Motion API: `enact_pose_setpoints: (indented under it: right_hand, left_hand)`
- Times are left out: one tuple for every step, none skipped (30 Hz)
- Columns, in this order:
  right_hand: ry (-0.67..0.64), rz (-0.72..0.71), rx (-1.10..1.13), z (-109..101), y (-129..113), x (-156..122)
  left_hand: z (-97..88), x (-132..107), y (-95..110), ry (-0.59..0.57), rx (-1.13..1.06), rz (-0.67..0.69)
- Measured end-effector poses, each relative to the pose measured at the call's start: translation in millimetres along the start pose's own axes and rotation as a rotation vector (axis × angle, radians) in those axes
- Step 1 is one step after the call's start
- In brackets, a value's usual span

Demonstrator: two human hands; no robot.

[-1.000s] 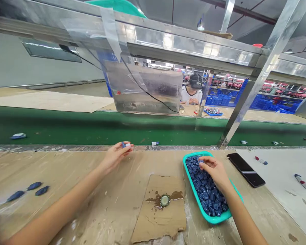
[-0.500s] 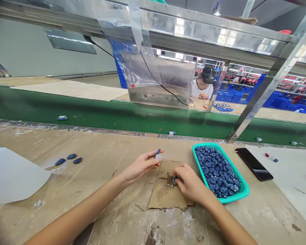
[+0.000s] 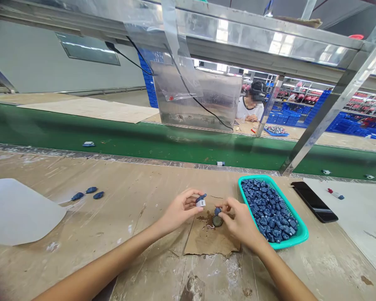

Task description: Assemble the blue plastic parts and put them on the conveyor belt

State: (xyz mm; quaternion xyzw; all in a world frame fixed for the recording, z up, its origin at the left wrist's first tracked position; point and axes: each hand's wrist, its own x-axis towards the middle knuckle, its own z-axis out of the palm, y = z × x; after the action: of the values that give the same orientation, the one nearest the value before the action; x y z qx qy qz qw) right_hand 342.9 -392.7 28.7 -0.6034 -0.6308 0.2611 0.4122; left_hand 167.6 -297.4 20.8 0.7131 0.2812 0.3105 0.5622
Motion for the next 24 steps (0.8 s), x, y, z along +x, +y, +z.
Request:
enact_pose_setpoints:
  right_hand:
    - [0.040, 0.049, 0.150, -1.0, -2.4, 1.2]
    - [0.070, 0.094, 0.290, -1.5, -4.5, 2.2]
    - [0.088, 0.133, 0.410, -1.2, -6.1, 2.9]
    - [0.097, 0.166, 0.502, -0.3, -7.2, 3.3]
    - [0.097, 0.190, 0.570, 1.1, -7.8, 3.5]
    - [0.095, 0.207, 0.618, 2.9, -8.2, 3.5]
    - [0.093, 0.215, 0.654, 4.8, -8.4, 3.3]
    - [0.090, 0.216, 0.680, 6.8, -8.6, 3.1]
    - [0.091, 0.214, 0.695, 8.5, -8.9, 3.0]
    - [0.093, 0.211, 0.698, 10.0, -9.4, 2.8]
    - [0.094, 0.211, 0.691, 11.2, -10.1, 2.6]
    - [0.098, 0.210, 0.678, 12.3, -10.9, 2.4]
    - [0.105, 0.205, 0.661, 13.2, -11.9, 1.9]
    - [0.115, 0.193, 0.639, 14.1, -12.8, 1.2]
    - [0.127, 0.173, 0.613, 15.2, -13.7, 0.2]
    - [0.140, 0.146, 0.581, 16.5, -14.5, -1.1]
    - [0.153, 0.118, 0.545, 17.9, -15.1, -2.6]
    - [0.164, 0.093, 0.511, 19.4, -15.6, -4.2]
    - [0.172, 0.076, 0.486, 20.8, -16.0, -5.7]
    - [0.176, 0.067, 0.475, 21.8, -16.3, -6.9]
    - [0.176, 0.066, 0.479, 22.3, -16.6, -7.8]
    - [0.175, 0.071, 0.497, 22.3, -16.9, -8.3]
    - [0.175, 0.077, 0.528, 21.7, -17.2, -8.3]
    - [0.172, 0.084, 0.570, 20.6, -17.6, -8.0]
  left_hand:
    - [1.4, -2.7, 3.0, 0.008, 0.069, 0.043]
    - [2.6, -5.4, 6.4, 0.013, 0.139, 0.085]
    - [3.7, -7.9, 9.8, 0.017, 0.203, 0.125]
    - [4.8, -10.0, 12.9, 0.018, 0.254, 0.159]
    - [5.7, -11.8, 15.5, 0.022, 0.293, 0.186]
    - [6.5, -13.1, 17.5, 0.026, 0.319, 0.206]
    - [7.1, -14.1, 18.8, 0.030, 0.335, 0.219]
    - [7.7, -14.9, 19.5, 0.030, 0.345, 0.228]
    - [8.2, -15.4, 19.8, 0.028, 0.353, 0.232]
    - [8.6, -15.9, 19.9, 0.025, 0.359, 0.232]
    - [8.8, -16.4, 19.8, 0.022, 0.363, 0.233]
    - [9.0, -16.8, 19.7, 0.019, 0.366, 0.233]
    - [9.1, -17.3, 19.8, 0.018, 0.371, 0.233]
    - [9.2, -17.7, 20.0, 0.017, 0.379, 0.231]
    - [9.2, -18.1, 20.2, 0.020, 0.391, 0.229]
    - [9.3, -18.5, 20.5, 0.024, 0.405, 0.229]
    - [9.3, -18.9, 20.7, 0.033, 0.419, 0.232]
    - [9.3, -19.2, 20.8, 0.043, 0.430, 0.240]
    - [9.3, -19.6, 20.7, 0.054, 0.437, 0.254]
    - [9.4, -20.0, 20.5, 0.064, 0.437, 0.278]
    - [9.4, -20.4, 20.2, 0.072, 0.433, 0.311]
    - [9.5, -21.0, 19.8, 0.078, 0.425, 0.351]
    - [9.4, -21.6, 19.6, 0.086, 0.419, 0.399]
    - [9.4, -22.4, 19.6, 0.096, 0.416, 0.449]
